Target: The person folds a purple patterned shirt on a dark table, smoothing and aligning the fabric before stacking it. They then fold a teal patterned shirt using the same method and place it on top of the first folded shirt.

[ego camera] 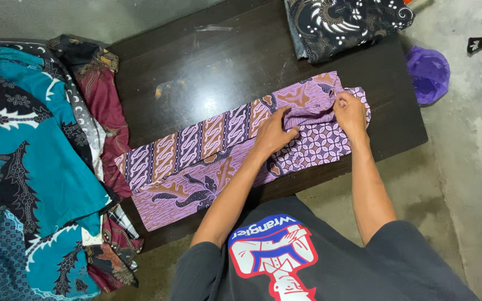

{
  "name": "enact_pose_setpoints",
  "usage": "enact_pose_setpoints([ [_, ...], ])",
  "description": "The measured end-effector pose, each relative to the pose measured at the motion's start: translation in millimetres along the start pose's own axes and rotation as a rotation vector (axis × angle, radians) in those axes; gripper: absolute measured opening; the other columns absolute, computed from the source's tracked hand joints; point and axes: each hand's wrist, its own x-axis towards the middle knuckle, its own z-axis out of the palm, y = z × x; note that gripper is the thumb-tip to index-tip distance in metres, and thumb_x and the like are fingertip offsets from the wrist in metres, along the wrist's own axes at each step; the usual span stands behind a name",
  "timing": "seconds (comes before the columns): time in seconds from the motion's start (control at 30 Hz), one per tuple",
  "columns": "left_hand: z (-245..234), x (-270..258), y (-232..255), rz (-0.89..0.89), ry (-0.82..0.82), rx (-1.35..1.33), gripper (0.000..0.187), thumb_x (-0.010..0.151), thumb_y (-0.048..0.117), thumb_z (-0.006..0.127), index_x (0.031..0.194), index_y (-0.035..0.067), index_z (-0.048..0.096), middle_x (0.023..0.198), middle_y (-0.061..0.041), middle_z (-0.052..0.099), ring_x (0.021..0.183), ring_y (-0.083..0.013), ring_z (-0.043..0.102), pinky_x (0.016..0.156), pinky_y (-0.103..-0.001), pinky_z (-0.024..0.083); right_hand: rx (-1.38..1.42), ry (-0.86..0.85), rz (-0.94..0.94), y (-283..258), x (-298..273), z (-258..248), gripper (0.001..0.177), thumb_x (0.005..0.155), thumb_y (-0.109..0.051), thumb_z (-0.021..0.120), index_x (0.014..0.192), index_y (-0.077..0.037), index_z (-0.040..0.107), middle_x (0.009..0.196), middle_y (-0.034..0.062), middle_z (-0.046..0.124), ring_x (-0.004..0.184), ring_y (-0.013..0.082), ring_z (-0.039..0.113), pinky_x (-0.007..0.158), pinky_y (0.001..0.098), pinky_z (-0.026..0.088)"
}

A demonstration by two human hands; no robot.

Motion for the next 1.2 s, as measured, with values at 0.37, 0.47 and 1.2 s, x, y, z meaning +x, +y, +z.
enact_pose_setpoints([
  [0.37,15,14,-14,-0.379,-0.014,0.096,0.04,0.1,0.043,0.058,0.095,0.006,0.074,0.078,-0.023,0.072,0.08,-0.0441,0.07,0.074,-0.055,0.052,-0.012,0.019,-0.097,-30,1,8,0.023,0.104,-0.023,0.068,0.101,-0.001,0.07,0.079,0.0212,0.069,0.071,0.0343,0.068,0.063,0.0437,0.048],
  [0.47,16,16,-17,-0.366,0.036,0.17,0.036,0.094,0.043,0.06,0.1,0.011,0.076,0.075,-0.02,0.074,0.078,-0.0416,0.071,0.078,-0.054,0.052,-0.002,0.0,-0.058,-26,5,8,0.025,0.104,-0.026,0.068,0.096,-0.002,0.071,0.079,0.021,0.07,0.071,0.0367,0.068,0.064,0.0462,0.049],
  [1.2,8,47,-22,0.028,0.068,0.465,0.03,0.088,0.035,0.073,0.112,0.018,0.07,0.103,-0.008,0.061,0.099,-0.0296,0.059,0.083,-0.046,0.044,-0.312,-0.085,-0.299,-77,21,9,0.031,0.093,-0.02,0.078,0.124,-0.016,0.074,0.116,0.0118,0.06,0.112,0.032,0.053,0.092,0.0464,0.038],
])
